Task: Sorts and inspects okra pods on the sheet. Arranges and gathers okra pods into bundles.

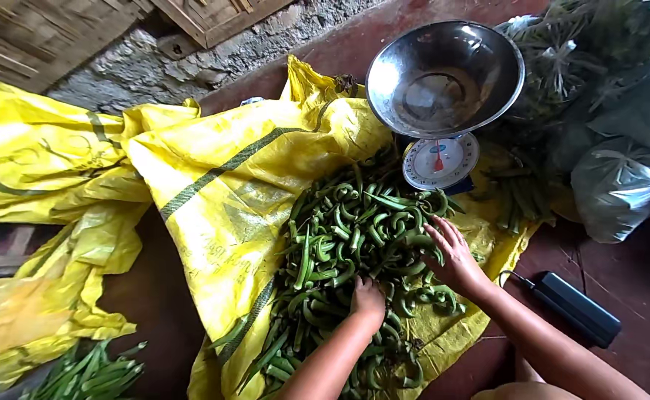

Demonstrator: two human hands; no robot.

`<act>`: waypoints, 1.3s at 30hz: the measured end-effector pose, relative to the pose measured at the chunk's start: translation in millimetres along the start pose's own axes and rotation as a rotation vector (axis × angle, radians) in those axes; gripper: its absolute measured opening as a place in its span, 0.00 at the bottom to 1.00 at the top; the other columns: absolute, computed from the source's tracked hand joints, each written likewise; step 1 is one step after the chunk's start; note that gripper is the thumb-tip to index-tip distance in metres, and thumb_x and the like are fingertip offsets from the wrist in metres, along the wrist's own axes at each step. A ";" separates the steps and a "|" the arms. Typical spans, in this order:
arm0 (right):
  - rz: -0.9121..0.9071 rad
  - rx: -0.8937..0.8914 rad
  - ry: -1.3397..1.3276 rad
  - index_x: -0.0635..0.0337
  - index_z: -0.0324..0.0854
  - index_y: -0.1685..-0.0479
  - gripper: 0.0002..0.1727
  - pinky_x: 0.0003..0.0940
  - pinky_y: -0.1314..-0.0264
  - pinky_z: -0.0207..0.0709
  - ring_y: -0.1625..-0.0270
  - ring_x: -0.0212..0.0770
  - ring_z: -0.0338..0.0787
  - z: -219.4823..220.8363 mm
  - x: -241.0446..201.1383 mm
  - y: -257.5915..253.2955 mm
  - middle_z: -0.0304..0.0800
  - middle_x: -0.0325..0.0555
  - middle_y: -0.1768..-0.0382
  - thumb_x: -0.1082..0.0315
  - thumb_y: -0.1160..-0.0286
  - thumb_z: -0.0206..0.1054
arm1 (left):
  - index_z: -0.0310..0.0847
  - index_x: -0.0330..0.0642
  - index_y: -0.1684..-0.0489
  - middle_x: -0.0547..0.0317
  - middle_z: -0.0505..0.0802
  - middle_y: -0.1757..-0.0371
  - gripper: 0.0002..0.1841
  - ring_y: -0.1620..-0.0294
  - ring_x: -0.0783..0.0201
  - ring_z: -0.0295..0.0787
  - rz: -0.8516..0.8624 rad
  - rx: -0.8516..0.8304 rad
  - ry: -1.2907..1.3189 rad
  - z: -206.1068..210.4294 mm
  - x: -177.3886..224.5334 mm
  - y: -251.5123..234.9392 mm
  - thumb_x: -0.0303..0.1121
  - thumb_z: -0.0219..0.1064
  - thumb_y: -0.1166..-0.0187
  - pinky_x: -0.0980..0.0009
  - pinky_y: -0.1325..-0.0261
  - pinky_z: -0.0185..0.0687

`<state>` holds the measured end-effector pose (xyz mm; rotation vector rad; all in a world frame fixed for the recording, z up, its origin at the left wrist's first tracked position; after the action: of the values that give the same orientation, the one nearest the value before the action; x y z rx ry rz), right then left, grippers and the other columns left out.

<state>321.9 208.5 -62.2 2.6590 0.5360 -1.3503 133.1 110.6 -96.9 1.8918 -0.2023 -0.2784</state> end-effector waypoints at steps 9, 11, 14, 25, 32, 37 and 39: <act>0.434 -0.374 -0.971 0.69 0.70 0.22 0.25 0.38 0.23 0.77 0.29 0.41 0.85 42.0 -6.9 35.5 0.83 0.55 0.30 0.65 0.12 0.55 | 0.70 0.30 0.24 0.40 0.87 0.34 0.21 0.33 0.52 0.87 0.244 0.393 1.177 -66.4 -60.9 39.9 0.33 0.57 0.10 0.55 0.27 0.81; 0.470 -0.521 -1.014 0.66 0.68 0.19 0.28 0.39 0.23 0.76 0.28 0.40 0.84 56.9 -19.1 43.0 0.82 0.53 0.28 0.59 0.12 0.57 | 0.68 0.32 0.29 0.48 0.89 0.43 0.16 0.45 0.58 0.91 0.336 0.397 1.612 -68.8 -59.2 49.0 0.30 0.51 0.08 0.59 0.40 0.89; 0.419 -0.684 -1.148 0.64 0.76 0.28 0.21 0.37 0.31 0.82 0.43 0.36 0.91 70.7 -37.5 50.5 0.91 0.44 0.45 0.62 0.13 0.60 | 0.68 0.34 0.30 0.49 0.91 0.47 0.15 0.50 0.56 0.93 0.406 0.334 1.882 -65.9 -52.3 49.3 0.29 0.44 0.06 0.56 0.43 0.90; 0.715 -0.795 -1.273 0.56 0.70 0.28 0.16 0.30 0.63 0.85 0.76 0.30 0.83 97.3 -39.5 71.4 0.86 0.35 0.67 0.68 0.10 0.53 | 0.69 0.35 0.31 0.53 0.91 0.44 0.16 0.46 0.59 0.93 0.517 0.495 1.576 -67.8 -37.3 48.6 0.23 0.58 0.16 0.60 0.39 0.91; 0.482 -0.808 -1.018 0.57 0.68 0.22 0.22 0.34 0.55 0.82 0.62 0.34 0.85 91.8 -23.4 61.6 0.86 0.42 0.55 0.66 0.13 0.57 | 0.67 0.42 0.13 0.43 0.76 0.16 0.30 0.13 0.48 0.69 0.263 0.464 0.620 -52.4 -51.9 40.9 0.40 0.65 0.14 0.52 0.12 0.64; 0.549 -0.674 -0.901 0.57 0.77 0.40 0.13 0.27 0.67 0.71 0.71 0.28 0.76 79.7 -0.2 57.2 0.81 0.37 0.65 0.65 0.18 0.64 | 0.77 0.57 0.19 0.52 0.48 0.02 0.31 0.02 0.44 0.26 0.066 0.347 0.173 9.4 -64.9 11.4 0.53 0.72 0.23 0.31 0.09 0.19; 0.582 -0.658 -0.953 0.54 0.77 0.44 0.12 0.23 0.70 0.67 0.74 0.25 0.73 77.7 3.8 58.8 0.77 0.32 0.69 0.57 0.15 0.62 | 0.84 0.50 0.27 0.51 0.54 0.03 0.27 0.02 0.45 0.33 -0.008 0.418 0.167 6.9 -86.4 13.5 0.53 0.70 0.22 0.30 0.09 0.22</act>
<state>286.0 134.9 -115.1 1.2794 0.0357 -1.6223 48.4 123.7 -78.3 2.3178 -0.1475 -0.0848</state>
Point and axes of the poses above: each hand's wrist, its own y-axis away from the middle knuckle, its own z-axis out of the palm, x = y × z, the point moved 7 cm from there along -y, towards the middle knuckle
